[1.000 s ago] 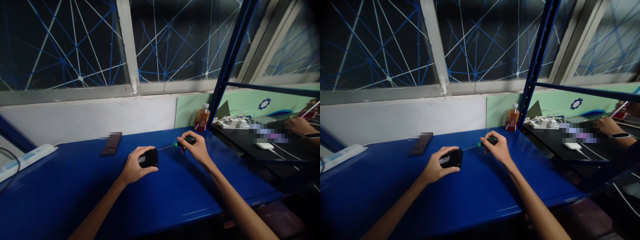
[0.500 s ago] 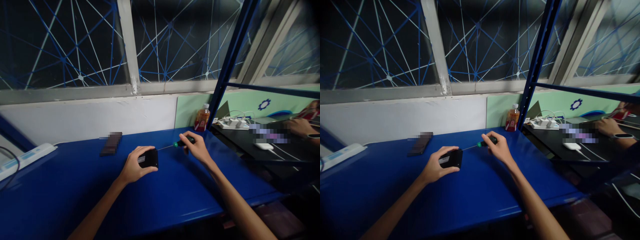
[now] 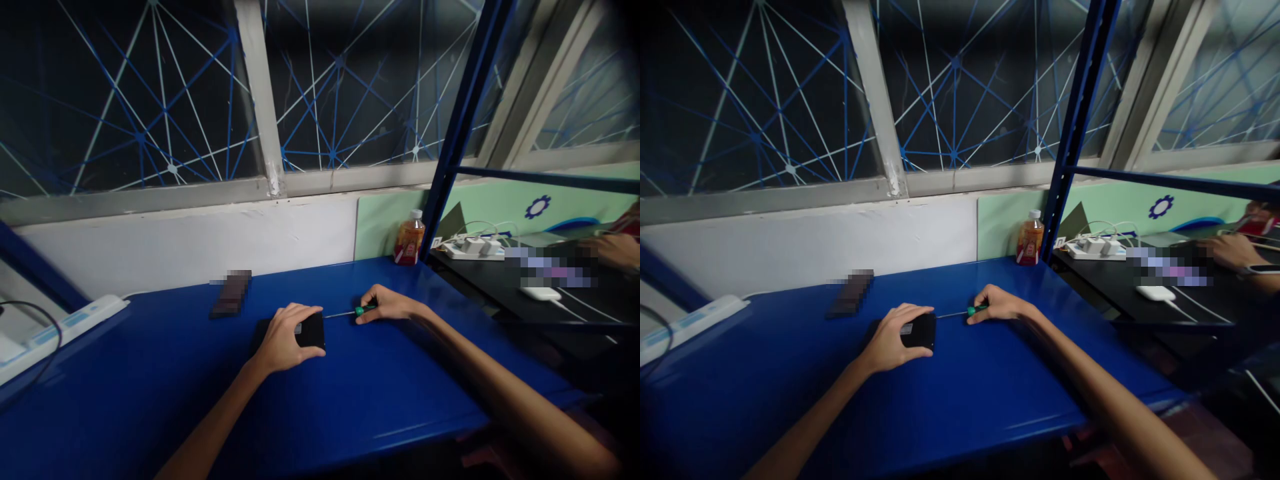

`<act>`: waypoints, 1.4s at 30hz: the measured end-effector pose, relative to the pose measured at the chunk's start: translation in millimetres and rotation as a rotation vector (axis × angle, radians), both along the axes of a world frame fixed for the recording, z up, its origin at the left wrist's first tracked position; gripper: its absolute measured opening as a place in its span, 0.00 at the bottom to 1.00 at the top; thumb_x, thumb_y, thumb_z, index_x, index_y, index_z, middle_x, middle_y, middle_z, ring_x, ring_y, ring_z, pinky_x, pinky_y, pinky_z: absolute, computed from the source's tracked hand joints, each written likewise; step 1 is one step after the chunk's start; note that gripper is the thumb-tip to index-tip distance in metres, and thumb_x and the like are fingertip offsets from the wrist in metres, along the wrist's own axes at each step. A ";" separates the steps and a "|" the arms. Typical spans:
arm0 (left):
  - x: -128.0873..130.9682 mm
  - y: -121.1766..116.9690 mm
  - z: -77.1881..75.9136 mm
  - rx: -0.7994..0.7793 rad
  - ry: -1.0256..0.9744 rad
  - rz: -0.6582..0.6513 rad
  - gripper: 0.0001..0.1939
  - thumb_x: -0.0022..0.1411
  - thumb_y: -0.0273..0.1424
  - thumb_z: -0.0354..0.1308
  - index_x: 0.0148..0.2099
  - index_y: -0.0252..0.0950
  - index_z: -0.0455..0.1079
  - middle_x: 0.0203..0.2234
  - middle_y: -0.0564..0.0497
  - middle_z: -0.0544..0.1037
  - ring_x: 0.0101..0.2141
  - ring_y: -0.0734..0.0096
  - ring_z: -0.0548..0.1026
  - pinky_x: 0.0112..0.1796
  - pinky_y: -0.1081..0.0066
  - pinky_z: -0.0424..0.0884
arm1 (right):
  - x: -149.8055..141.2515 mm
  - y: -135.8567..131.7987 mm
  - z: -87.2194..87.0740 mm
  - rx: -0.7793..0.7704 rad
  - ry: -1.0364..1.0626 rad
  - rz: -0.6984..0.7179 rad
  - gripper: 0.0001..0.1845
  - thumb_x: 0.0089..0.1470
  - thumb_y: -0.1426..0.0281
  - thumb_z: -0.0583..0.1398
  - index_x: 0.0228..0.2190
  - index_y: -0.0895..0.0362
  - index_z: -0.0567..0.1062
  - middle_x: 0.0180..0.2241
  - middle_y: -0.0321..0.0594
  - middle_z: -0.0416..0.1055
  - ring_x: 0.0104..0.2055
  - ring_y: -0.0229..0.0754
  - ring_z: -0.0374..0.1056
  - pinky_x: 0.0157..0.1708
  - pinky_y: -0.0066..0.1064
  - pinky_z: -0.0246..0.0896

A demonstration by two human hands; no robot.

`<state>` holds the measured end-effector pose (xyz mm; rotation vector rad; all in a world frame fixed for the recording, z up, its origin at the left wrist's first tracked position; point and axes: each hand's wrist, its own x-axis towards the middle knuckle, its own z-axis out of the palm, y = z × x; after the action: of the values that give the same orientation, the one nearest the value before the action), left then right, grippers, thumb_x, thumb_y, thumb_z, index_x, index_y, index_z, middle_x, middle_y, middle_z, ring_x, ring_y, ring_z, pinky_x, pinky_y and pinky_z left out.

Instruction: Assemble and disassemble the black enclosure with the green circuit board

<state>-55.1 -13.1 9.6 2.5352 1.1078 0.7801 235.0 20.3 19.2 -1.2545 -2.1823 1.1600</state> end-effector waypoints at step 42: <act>13.9 8.7 -11.4 0.346 0.201 -0.055 0.33 0.56 0.55 0.55 0.53 0.34 0.69 0.45 0.41 0.76 0.46 0.51 0.71 0.46 0.54 0.64 | 3.7 -11.3 -9.6 0.307 -0.136 -0.020 0.19 0.49 0.54 0.63 0.31 0.56 0.68 0.20 0.30 0.64 0.22 0.35 0.56 0.23 0.26 0.47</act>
<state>-41.1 -4.4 -1.8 2.9757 1.0306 0.7743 238.7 9.0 9.6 -1.2460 -2.3301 0.7138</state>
